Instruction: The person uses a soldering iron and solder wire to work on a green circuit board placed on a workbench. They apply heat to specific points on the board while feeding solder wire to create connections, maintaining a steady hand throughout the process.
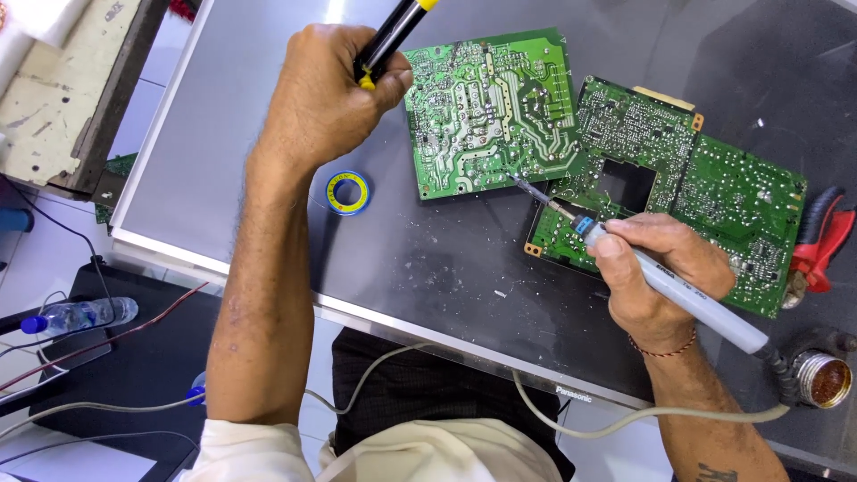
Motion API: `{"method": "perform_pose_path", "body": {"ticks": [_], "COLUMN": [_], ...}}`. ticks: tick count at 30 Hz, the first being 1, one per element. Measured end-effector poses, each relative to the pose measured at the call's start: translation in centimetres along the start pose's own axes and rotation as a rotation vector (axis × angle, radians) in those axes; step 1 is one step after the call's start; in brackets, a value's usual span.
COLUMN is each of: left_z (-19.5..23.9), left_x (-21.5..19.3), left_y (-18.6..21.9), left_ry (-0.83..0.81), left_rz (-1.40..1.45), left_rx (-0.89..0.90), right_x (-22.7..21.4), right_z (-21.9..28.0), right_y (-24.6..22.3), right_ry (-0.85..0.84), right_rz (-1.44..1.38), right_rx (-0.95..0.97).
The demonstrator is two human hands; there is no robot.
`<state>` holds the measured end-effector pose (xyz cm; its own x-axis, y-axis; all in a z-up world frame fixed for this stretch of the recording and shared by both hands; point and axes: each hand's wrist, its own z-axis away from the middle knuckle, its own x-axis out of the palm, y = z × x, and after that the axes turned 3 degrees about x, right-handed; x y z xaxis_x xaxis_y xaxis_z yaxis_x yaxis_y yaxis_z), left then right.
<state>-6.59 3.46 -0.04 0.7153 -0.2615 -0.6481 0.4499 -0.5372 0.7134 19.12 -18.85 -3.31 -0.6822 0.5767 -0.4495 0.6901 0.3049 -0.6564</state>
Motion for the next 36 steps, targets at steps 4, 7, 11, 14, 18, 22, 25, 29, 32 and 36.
{"method": "perform_pose_path", "body": {"ticks": [4, 7, 11, 14, 18, 22, 25, 29, 32, 36], "left_z": [0.5, 0.8, 1.0, 1.0, 1.1, 1.1, 1.1, 1.5, 1.4, 1.4], "left_x": [0.1, 0.0, -0.2, 0.1, 0.2, 0.1, 0.0, -0.4, -0.3, -0.6], "left_y": [-0.4, -0.3, 0.2, -0.6, -0.7, -0.7, -0.3, 0.4, 0.9, 1.2], "left_ry": [0.018, 0.057, 0.048, 0.044, 0.066, 0.078, 0.044, -0.037, -0.096, -0.144], "left_rz": [0.028, 0.058, 0.11, 0.052, 0.023, 0.002, 0.022, 0.192, 0.217, 0.2], "left_rx": [0.003, -0.002, -0.083, -0.066, -0.003, 0.036, 0.046, -0.013, -0.033, -0.059], "right_x": [-0.1, -0.3, -0.3, -0.1, 0.0, 0.1, 0.0, 0.0, -0.3, -0.2], "right_z": [-0.1, 0.1, 0.0, 0.1, 0.3, 0.3, 0.1, 0.0, -0.1, -0.2], "right_y": [-0.7, -0.6, -0.5, -0.5, -0.8, -0.5, -0.2, 0.0, 0.0, -0.3], "right_ry": [-0.013, 0.04, 0.077, 0.08, 0.084, 0.104, 0.117, 0.106, 0.106, 0.101], "right_rz": [-0.096, -0.159, -0.204, -0.264, -0.267, -0.238, -0.284, -0.299, -0.288, -0.245], "right_rx": [0.062, 0.114, 0.128, 0.155, 0.155, 0.129, 0.153, 0.133, 0.128, 0.132]}}
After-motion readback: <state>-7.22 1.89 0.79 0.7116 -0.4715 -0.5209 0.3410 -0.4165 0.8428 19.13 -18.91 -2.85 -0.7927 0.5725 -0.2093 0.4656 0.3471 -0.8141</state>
